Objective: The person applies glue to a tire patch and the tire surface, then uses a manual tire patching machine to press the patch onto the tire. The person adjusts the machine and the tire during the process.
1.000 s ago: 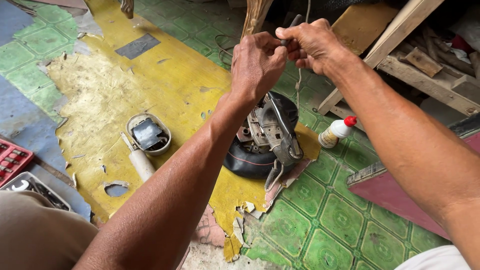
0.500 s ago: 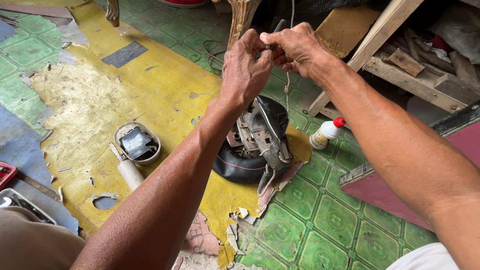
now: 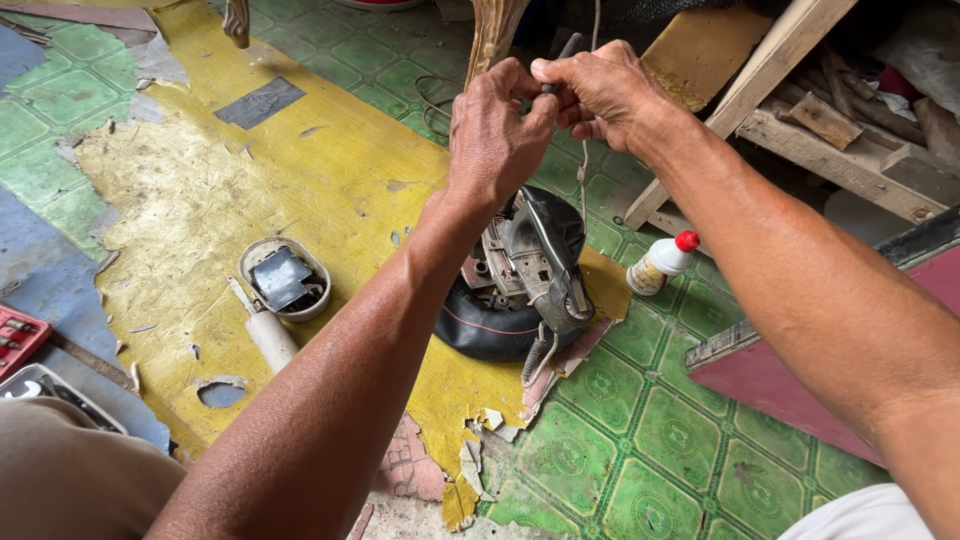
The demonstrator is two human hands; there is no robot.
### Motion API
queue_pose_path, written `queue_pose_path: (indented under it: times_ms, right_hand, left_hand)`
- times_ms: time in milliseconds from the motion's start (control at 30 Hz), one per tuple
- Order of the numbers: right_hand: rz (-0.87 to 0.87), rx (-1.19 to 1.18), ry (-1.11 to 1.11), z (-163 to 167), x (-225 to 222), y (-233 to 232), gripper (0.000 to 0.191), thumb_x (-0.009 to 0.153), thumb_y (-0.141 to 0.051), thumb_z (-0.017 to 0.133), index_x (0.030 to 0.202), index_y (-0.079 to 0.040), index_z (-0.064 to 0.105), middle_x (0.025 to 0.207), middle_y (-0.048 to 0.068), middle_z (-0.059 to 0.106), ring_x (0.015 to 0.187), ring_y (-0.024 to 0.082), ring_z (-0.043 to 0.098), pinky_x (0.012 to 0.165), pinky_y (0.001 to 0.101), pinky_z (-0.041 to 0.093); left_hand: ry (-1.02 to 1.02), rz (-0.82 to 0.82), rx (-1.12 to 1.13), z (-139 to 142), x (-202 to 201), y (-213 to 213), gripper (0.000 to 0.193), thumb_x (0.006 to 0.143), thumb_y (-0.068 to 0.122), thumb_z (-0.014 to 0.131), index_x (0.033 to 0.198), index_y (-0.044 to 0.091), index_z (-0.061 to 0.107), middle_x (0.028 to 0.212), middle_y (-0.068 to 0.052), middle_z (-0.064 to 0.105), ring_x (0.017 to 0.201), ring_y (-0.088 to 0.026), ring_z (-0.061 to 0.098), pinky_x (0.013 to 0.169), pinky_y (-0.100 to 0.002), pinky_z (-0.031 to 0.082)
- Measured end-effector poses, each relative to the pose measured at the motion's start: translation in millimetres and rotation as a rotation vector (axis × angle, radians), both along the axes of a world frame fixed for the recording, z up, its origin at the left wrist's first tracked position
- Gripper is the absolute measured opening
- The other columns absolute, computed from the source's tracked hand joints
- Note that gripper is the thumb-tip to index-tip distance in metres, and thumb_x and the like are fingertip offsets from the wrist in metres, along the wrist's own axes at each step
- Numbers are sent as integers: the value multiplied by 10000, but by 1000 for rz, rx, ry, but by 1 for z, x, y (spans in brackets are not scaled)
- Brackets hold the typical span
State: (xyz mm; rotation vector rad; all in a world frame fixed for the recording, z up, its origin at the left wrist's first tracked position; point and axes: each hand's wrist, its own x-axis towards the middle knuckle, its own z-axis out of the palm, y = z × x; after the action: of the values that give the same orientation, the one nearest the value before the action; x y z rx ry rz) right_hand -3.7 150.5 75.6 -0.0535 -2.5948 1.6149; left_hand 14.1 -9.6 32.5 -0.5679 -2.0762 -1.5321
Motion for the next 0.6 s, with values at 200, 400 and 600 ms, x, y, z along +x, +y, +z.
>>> queue_pose_path:
  times_ms: [200,400,600]
  right_hand:
    - [27,16,4,0,3,1,283,910,-339,761,881,-59,738,716,50,688,605,103,661,488,238,523]
    - [14,8,1,3,3,-3,267,909,-314,767,865,-52,737,728,53,687,606,106,647,485,253,497]
    - [-3,4,-16,3,2,-3,258,892,-298,777,867,-45,729,728,66,687,606,110,651,495,252,504]
  left_hand:
    - [-59,34,-40,-1,0,1,229,838,250,692,892,29,721,708,-103,726,655,-200,721,686,-372,573]
    - [-6,36,-10,-3,1,0,255,837,279,706,916,38,732,774,-90,753,696,-198,741,713,-356,587]
    - [-9,70,-45,-2,0,1,265,828,282,719,915,32,735,765,-102,745,732,-216,735,744,-376,577]
